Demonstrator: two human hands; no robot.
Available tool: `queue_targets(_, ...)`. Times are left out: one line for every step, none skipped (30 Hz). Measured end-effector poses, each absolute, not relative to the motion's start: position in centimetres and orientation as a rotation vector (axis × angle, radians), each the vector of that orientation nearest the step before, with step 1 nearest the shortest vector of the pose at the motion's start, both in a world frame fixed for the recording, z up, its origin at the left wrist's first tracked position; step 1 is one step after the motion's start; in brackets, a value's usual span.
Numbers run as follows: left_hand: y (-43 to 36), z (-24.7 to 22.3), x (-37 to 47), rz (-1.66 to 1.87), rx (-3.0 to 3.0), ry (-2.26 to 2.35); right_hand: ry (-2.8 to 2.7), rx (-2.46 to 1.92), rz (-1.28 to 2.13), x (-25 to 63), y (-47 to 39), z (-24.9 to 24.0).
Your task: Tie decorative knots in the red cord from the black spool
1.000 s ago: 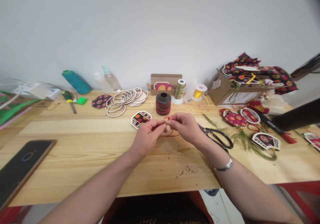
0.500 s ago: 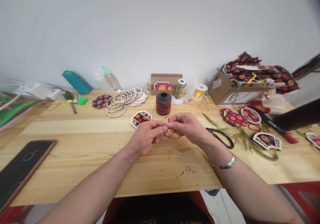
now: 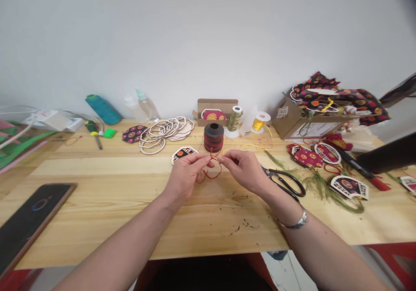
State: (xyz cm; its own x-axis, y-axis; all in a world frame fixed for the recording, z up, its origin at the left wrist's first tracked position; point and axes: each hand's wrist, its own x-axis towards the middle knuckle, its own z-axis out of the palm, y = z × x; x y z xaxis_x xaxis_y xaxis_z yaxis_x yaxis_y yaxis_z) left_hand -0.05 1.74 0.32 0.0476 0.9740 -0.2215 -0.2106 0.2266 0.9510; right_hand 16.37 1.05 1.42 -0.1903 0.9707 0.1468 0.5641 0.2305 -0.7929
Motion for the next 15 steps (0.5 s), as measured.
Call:
queue_targets(1.8,0.4,0.0,1.131,0.890,1.150,-1.893,-1.420,0.729,16.3,0.8,1.5)
queue_targets(1.8,0.5,0.0,1.138,0.881,1.160,-1.936,-1.416,0.656,16.1,0.5,1.6)
queue_targets(1.7,0.5,0.1,1.142,0.871,1.162,-1.985,-1.399,0.571,15.9,0.2,1.7)
queue_targets(1.7,0.6,0.1,1.142,0.860,1.158,-2.033,-1.378,0.472,15.7,-0.1,1.7)
queue_targets(1.6,0.6,0.1,1.140,0.850,1.149,-2.087,-1.347,0.359,15.4,-0.4,1.6)
queue_targets(1.6,0.7,0.1,1.136,0.843,1.137,-2.145,-1.307,0.233,15.2,-0.7,1.4)
queue_targets(1.5,0.7,0.0,1.130,0.838,1.124,-2.205,-1.265,0.104,15.0,-0.9,1.2)
queue_targets(1.5,0.7,-0.1,1.119,0.835,1.110,-2.270,-1.209,-0.030,14.7,-1.1,0.9)
queue_targets(1.5,0.6,-0.1,1.105,0.831,1.096,-2.329,-1.149,-0.157,14.6,-1.3,0.6)
queue_targets(1.5,0.6,-0.2,1.092,0.826,1.079,-2.388,-1.088,-0.260,14.4,-1.4,0.3)
queue_targets(1.5,0.5,-0.3,1.086,0.817,1.061,-2.447,-1.026,-0.344,14.3,-1.5,0.1)
queue_targets(1.5,0.4,-0.3,1.085,0.804,1.040,-2.498,-0.970,-0.409,14.2,-1.6,-0.1)
queue_targets(1.6,0.3,-0.4,1.091,0.787,1.019,-2.547,-0.914,-0.450,14.1,-1.7,-0.1)
queue_targets(1.6,0.2,-0.3,1.100,0.768,1.000,-2.598,-0.849,-0.462,14.0,-1.8,0.0)
queue_targets(1.6,0.2,-0.3,1.109,0.748,0.984,-2.642,-0.774,-0.432,14.0,-1.9,0.1)
